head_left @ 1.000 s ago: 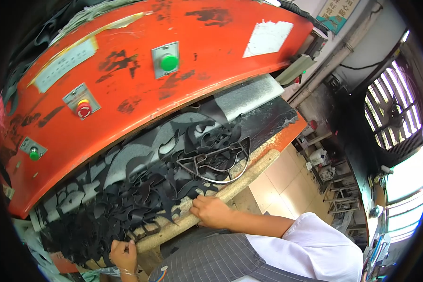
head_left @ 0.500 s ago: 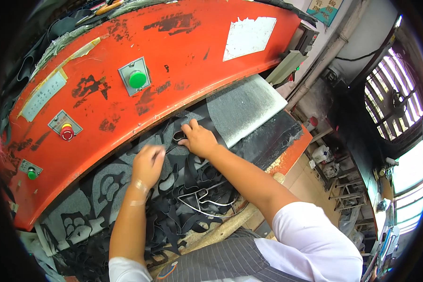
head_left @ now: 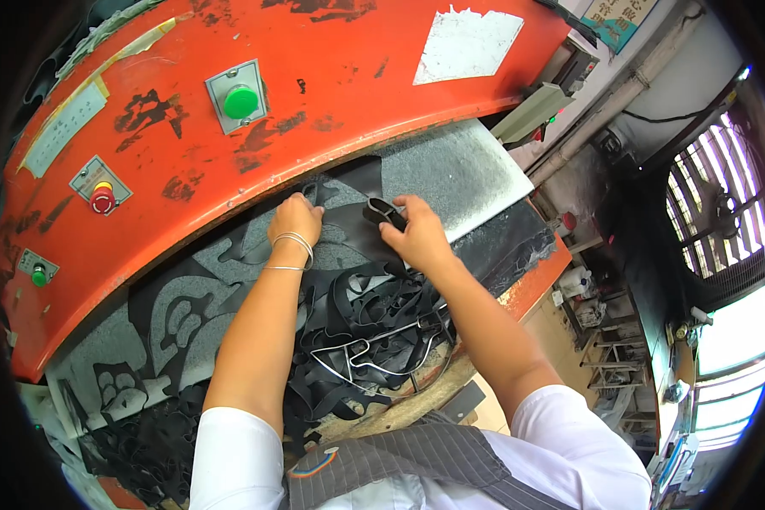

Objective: Using a hydraulic press and metal dies to cut shoe components from a leather sheet.

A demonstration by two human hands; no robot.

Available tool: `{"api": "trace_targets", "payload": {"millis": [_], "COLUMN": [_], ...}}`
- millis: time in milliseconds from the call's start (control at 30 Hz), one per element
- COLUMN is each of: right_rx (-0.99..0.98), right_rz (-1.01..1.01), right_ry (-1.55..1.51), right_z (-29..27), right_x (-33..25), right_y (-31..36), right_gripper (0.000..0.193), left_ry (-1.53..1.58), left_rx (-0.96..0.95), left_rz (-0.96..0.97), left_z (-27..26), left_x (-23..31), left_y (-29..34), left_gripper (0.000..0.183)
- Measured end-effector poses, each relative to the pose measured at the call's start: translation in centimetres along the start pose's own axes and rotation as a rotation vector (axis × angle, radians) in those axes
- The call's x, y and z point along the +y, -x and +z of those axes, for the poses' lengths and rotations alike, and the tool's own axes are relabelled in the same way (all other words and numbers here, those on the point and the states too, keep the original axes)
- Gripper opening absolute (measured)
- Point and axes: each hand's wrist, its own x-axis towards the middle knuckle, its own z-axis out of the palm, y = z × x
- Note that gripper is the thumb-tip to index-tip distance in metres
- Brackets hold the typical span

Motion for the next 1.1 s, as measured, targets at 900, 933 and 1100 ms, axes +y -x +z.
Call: {"api": "trace_targets", "payload": {"millis": [900, 933, 1100], "right_rx": [0.065, 0.068, -0.033], "right_rz": [-0.136, -0.140, -0.028], "right_ry": [0.337, 0.335, 0.377], "right_z": [3.1, 3.1, 1.1], "right_x": [-3.3, -3.1, -3.3], "right_y": [8.0, 8.0, 8.8], "right_gripper": [0.049, 0.049, 0.059], "left_ry": [0.340, 0.433, 0.597], "left_rx": [0.067, 0.054, -0.053], "left_rz": [0.381, 0.390, 0.347], "left_z": [-0.5, -1.0, -10.4], "left_x": [-6.1, -6.7, -14.6], "left_y": [5.2, 5.9, 13.7], "left_gripper": [0.058, 0.060, 0.039]}}
